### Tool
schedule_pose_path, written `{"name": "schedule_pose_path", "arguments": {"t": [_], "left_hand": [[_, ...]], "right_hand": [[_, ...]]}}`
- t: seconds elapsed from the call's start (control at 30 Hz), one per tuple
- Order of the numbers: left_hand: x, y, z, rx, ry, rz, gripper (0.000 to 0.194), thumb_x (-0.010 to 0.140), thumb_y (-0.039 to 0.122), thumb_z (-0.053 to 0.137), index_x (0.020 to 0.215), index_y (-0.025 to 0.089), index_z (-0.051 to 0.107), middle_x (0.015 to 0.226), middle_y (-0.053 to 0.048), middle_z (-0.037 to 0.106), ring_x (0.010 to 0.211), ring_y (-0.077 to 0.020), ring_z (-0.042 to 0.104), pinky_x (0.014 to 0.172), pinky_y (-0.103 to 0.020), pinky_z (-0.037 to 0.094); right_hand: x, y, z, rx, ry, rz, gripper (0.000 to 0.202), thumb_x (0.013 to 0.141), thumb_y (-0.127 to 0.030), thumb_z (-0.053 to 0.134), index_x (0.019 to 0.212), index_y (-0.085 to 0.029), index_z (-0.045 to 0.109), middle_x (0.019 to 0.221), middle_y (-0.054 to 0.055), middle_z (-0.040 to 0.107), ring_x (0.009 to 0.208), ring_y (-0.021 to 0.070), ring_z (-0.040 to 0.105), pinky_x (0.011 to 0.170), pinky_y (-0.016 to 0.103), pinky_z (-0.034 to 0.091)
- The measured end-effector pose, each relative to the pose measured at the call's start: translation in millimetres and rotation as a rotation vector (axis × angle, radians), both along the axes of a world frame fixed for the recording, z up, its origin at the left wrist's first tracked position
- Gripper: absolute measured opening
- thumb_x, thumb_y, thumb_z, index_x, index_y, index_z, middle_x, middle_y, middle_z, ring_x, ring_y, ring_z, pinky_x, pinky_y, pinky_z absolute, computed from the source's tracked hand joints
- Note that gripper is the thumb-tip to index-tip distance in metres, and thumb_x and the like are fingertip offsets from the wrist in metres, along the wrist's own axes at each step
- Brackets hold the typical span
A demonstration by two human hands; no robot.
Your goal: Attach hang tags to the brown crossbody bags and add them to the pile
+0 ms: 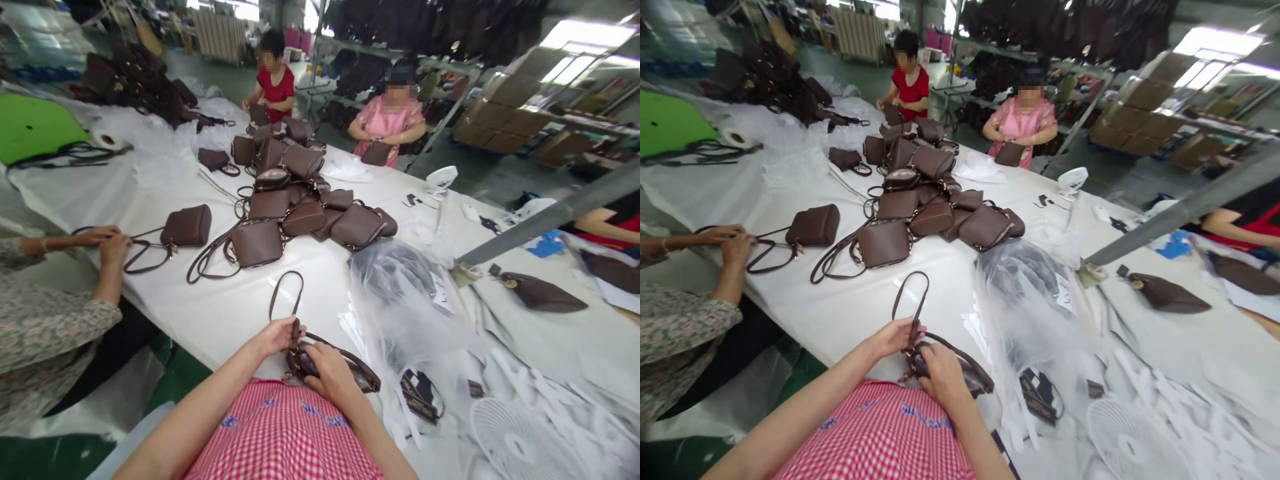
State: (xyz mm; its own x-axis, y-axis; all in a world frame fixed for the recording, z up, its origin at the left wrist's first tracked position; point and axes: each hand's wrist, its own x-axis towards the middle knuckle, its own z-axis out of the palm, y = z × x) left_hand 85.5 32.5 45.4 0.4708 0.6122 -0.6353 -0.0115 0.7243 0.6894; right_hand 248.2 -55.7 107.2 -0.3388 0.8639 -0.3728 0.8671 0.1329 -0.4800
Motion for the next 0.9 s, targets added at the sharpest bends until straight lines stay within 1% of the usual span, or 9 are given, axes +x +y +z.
{"name": "schedule_pose_path", "arguments": {"t": [0.1,0.23,0.33,0.43,0.5,0.6,0.73,0.8,0.9], "left_hand": [[3.5,12.3,19.8,-0.018,-0.172,0.055,0.029,0.075,0.038,0.066,0.091,0.013,0.065,0.083,-0.008,0.069,0.07,-0.0161,0.062,0.071,-0.028,0.046],[6.1,25.4,60.6,0.371,-0.009,-0.23,0.01,0.064,0.017,0.069,0.074,0.014,0.068,0.07,-0.002,0.066,0.073,-0.018,0.06,0.069,-0.026,0.043],[8.6,27.9,82.9,0.455,0.029,-0.255,0.02,0.059,0.011,0.065,0.078,0.014,0.069,0.075,-0.002,0.065,0.077,-0.0187,0.057,0.071,-0.027,0.041],[11.6,23.6,93.7,0.431,-0.013,-0.209,0.03,0.063,0.015,0.063,0.093,0.014,0.068,0.082,-0.002,0.064,0.078,-0.0174,0.055,0.073,-0.027,0.041],[14.7,18.0,99.8,0.438,-0.045,-0.213,0.029,0.066,0.02,0.063,0.095,0.015,0.066,0.079,-0.001,0.061,0.073,-0.0161,0.054,0.07,-0.027,0.041],[21.8,7.4,114.8,0.551,-0.041,-0.321,0.023,0.07,0.022,0.061,0.092,0.016,0.064,0.074,0.0,0.058,0.065,-0.0149,0.05,0.064,-0.027,0.04],[33.0,-2.7,136.3,0.918,0.05,-0.461,0.011,0.073,0.017,0.055,0.076,0.02,0.066,0.076,-0.004,0.06,0.075,-0.0203,0.052,0.075,-0.029,0.039],[36.9,-1.8,138.6,1.034,0.123,-0.421,0.017,0.071,0.015,0.053,0.077,0.022,0.067,0.077,-0.005,0.06,0.078,-0.0224,0.053,0.078,-0.03,0.039],[39.3,7.7,127.0,1.116,0.273,-0.238,0.025,0.069,0.013,0.051,0.085,0.025,0.066,0.082,-0.005,0.06,0.081,-0.0231,0.053,0.079,-0.03,0.038]], "right_hand": [[0.9,-5.1,-1.8,0.028,0.045,-0.055,0.047,0.074,-0.02,0.064,0.12,-0.021,0.053,0.11,0.008,0.057,0.102,0.0253,0.053,0.088,0.036,0.039],[0.5,-7.9,-4.8,0.059,0.046,-0.109,0.046,0.075,-0.022,0.064,0.119,-0.02,0.054,0.11,0.008,0.057,0.099,0.0248,0.053,0.087,0.035,0.04],[0.4,-8.9,-5.9,0.074,0.053,-0.129,0.043,0.074,-0.027,0.067,0.114,-0.019,0.056,0.109,0.008,0.057,0.097,0.0247,0.054,0.086,0.034,0.041],[5.7,-12.4,0.2,0.144,0.153,-0.172,0.034,0.077,-0.031,0.065,0.108,-0.019,0.059,0.103,0.006,0.06,0.093,0.0225,0.057,0.082,0.032,0.044],[13.4,-14.3,10.6,0.245,0.214,-0.267,0.019,0.085,-0.029,0.055,0.101,-0.02,0.06,0.094,0.004,0.062,0.086,0.0198,0.059,0.079,0.03,0.046],[29.1,-8.8,32.6,0.508,0.222,-0.437,0.023,0.09,-0.024,0.043,0.105,-0.02,0.06,0.1,0.008,0.064,0.096,0.0207,0.06,0.085,0.033,0.047],[49.7,18.3,59.2,0.685,0.215,-0.341,0.054,0.081,-0.019,0.051,0.135,-0.015,0.044,0.131,0.013,0.054,0.123,0.0246,0.047,0.102,0.04,0.04],[60.4,33.9,73.1,0.61,0.273,-0.302,0.047,0.081,-0.017,0.049,0.128,-0.017,0.052,0.113,0.009,0.066,0.107,0.0217,0.059,0.093,0.035,0.046],[80.8,49.3,104.4,0.582,0.366,-0.414,0.028,0.087,-0.018,0.041,0.101,-0.018,0.066,0.083,0.002,0.071,0.076,0.0154,0.064,0.074,0.026,0.048]]}}
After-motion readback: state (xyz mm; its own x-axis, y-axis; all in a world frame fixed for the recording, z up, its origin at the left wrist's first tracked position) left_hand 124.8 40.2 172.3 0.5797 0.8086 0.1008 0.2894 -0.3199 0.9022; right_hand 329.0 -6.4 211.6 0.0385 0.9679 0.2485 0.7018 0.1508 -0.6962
